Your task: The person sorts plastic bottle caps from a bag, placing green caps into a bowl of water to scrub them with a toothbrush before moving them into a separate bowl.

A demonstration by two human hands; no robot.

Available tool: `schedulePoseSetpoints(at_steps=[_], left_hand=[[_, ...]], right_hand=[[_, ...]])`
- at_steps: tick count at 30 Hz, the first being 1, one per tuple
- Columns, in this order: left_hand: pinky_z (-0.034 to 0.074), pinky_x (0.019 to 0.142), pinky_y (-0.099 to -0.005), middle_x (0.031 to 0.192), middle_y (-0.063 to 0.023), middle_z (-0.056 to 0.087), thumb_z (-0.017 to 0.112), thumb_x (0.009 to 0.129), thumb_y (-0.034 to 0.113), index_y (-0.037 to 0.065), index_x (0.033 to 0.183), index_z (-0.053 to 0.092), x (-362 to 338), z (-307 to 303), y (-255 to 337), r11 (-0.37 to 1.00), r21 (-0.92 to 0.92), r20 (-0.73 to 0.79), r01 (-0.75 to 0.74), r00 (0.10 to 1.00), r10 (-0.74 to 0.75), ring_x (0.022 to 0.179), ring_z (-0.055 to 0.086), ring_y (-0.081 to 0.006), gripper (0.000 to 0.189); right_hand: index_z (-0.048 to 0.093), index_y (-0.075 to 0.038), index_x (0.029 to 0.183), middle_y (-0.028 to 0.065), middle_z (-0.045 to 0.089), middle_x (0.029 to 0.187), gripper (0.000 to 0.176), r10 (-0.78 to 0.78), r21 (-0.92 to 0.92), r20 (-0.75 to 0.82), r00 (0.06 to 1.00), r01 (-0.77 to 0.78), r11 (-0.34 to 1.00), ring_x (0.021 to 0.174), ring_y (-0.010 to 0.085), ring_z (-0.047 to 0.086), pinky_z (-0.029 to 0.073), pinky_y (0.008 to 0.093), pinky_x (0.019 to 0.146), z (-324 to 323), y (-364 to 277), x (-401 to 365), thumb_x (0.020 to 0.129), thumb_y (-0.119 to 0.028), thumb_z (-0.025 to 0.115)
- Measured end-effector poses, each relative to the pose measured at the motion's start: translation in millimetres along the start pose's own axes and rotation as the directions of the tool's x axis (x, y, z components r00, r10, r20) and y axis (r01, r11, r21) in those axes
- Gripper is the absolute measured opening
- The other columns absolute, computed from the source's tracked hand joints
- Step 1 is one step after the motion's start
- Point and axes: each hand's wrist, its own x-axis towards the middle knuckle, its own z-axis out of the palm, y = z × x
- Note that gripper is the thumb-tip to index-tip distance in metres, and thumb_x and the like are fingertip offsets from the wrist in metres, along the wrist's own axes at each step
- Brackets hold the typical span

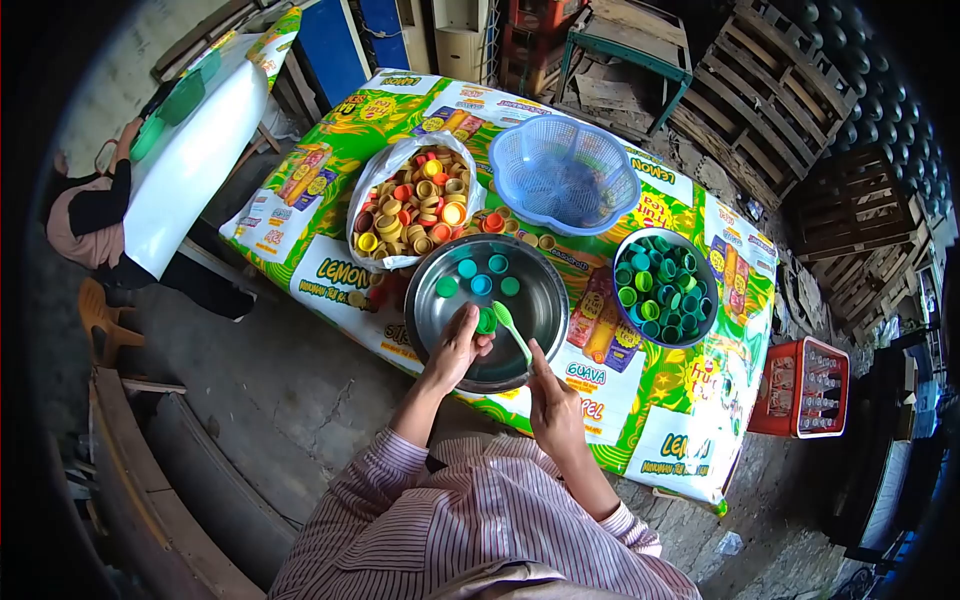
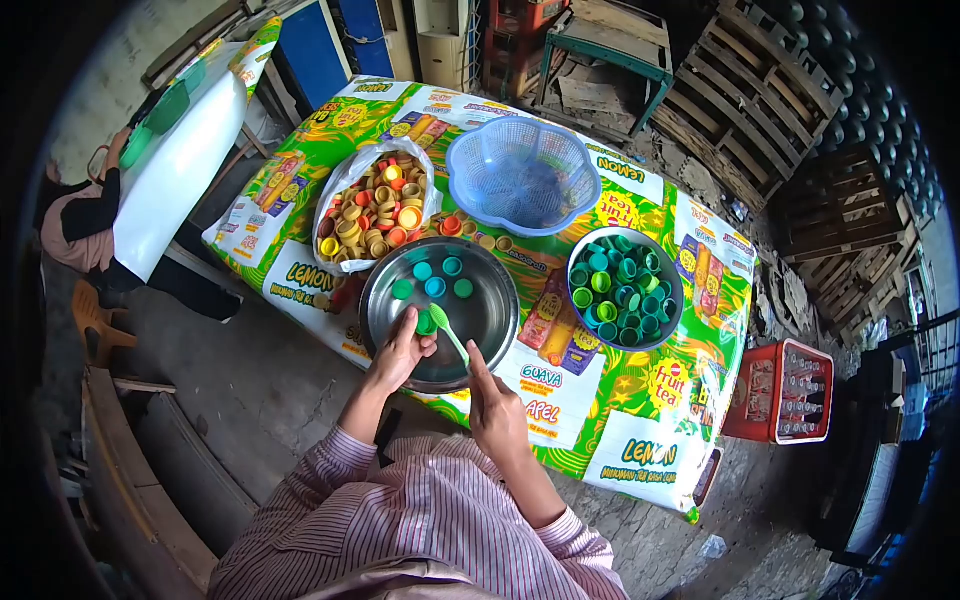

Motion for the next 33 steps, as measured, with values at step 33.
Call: schedulePoseSetpoints(at_steps=[33], left_hand=[[0.041,0.092,-0.0303,0.113,-0.0109,0.050,0.063,0.075,-0.006,0.005,0.123,0.035,-19.6,6.4,12.2,0.933,0.144,0.088,-0.330,0.943,0.320,0.107,0.050,-0.0172,0.057]], right_hand=[[0.054,0.000,0.111,0.0025,0.046,0.051,0.029,0.179,0.273,0.053,0.983,-0.186,0.944,0.049,0.0039,0.039,0.033,0.0206,0.046,-12.7,-17.3,29.9,0.085,-0.013,0.055]])
